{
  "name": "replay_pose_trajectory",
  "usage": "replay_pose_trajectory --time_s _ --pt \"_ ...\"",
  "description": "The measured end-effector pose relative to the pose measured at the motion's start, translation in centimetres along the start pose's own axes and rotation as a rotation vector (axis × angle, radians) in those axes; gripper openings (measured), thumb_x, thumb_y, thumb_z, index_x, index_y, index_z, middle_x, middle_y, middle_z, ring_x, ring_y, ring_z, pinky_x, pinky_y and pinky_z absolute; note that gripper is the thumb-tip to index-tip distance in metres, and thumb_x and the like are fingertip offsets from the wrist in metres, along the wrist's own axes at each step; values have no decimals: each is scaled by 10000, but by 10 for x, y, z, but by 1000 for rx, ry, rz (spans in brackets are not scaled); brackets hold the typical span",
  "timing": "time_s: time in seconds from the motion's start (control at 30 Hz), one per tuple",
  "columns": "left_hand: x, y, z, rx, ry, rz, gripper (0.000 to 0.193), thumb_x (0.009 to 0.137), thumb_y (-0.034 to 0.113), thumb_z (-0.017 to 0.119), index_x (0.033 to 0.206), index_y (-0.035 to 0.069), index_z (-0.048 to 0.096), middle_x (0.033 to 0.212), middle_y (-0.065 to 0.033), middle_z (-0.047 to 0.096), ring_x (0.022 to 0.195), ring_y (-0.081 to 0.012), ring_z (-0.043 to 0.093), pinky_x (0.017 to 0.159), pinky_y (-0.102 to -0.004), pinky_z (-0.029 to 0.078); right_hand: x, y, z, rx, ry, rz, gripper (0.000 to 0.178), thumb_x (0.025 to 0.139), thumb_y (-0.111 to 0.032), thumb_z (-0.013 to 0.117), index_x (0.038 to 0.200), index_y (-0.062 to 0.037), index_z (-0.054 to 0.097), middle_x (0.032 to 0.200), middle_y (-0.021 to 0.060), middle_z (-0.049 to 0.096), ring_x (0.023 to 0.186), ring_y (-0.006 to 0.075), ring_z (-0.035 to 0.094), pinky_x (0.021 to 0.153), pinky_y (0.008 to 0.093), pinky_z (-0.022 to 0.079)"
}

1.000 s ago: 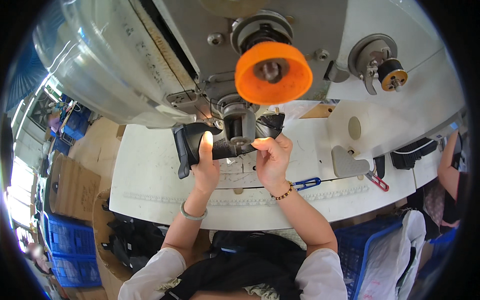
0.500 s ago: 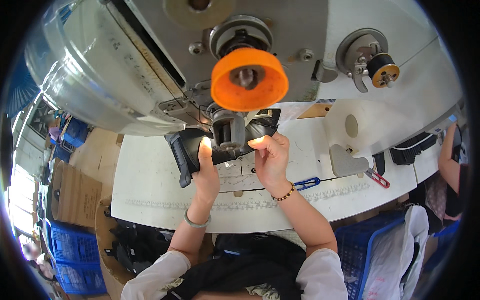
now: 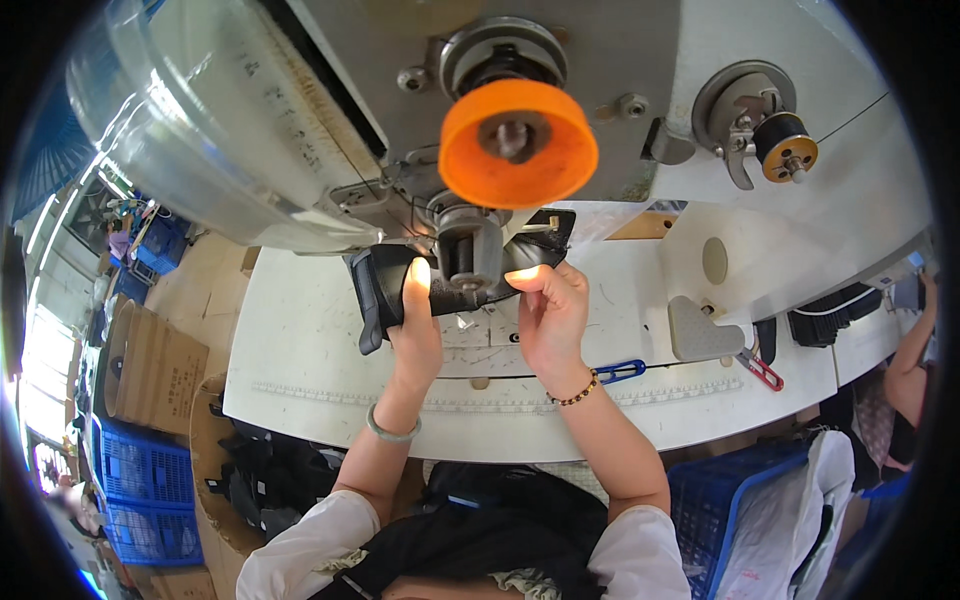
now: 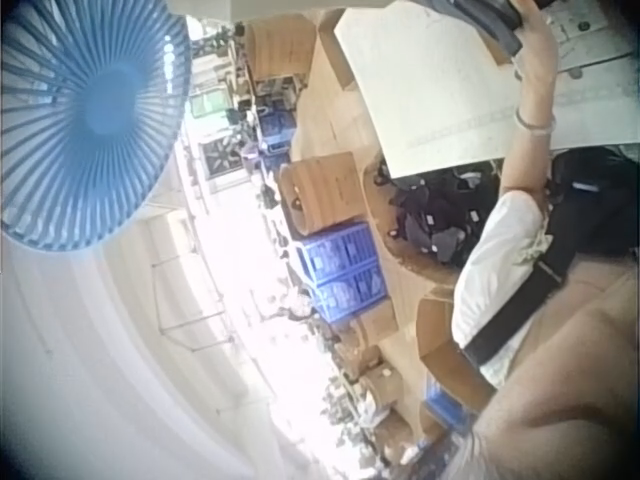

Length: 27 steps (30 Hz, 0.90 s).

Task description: Sewing and trimming a black shoe component using a specialized industrial sewing machine.

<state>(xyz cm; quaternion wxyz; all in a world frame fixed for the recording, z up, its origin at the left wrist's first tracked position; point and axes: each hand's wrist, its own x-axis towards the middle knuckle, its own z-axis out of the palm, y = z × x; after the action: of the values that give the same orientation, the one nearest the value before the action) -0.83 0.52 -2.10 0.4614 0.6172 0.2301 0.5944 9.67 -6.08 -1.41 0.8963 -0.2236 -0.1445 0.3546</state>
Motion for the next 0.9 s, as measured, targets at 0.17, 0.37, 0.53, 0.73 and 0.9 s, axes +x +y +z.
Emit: replay_pose_trajectory --time_s 0.17,0.37,0.53,0.73,0.9 --pt "-2 -4 -1 -99 5 -179 215 886 264 500 871 53 541 754 60 463 593 -14 367 488 -169 285 1 0 -3 -6 1 -6 292 636 85 540 498 -95 356 484 -40 330 465 58 286 510 216 261" --pt "-5 0 0 -21 37 -150 247 887 296 493 836 60 548 728 62 466 584 -22 370 485 -172 288 0 0 -3 -20 3 -13 320 620 96 531 492 -105 318 484 -42 320 468 56 286 505 220 252" --pt "-4 2 1 -40 29 -122 237 883 285 498 809 64 540 716 64 463 576 -20 363 482 -174 282 -3 -3 6 -37 31 -2 318 623 92 531 492 -105 319 487 -44 314 473 55 288 503 222 246" --pt "-1 -2 0 -91 20 -144 206 877 278 508 814 84 536 681 80 432 544 -6 318 450 -176 242 -1 0 -1 -44 2 -7 304 629 84 534 495 -102 334 492 -44 327 476 60 289 507 219 250" --pt "-1 -9 -4 -85 23 -185 176 869 268 518 832 97 533 662 90 407 527 3 290 437 -171 215 2 3 -8 -73 -39 -22 293 632 73 536 495 -94 338 501 -36 343 492 67 302 527 222 264"
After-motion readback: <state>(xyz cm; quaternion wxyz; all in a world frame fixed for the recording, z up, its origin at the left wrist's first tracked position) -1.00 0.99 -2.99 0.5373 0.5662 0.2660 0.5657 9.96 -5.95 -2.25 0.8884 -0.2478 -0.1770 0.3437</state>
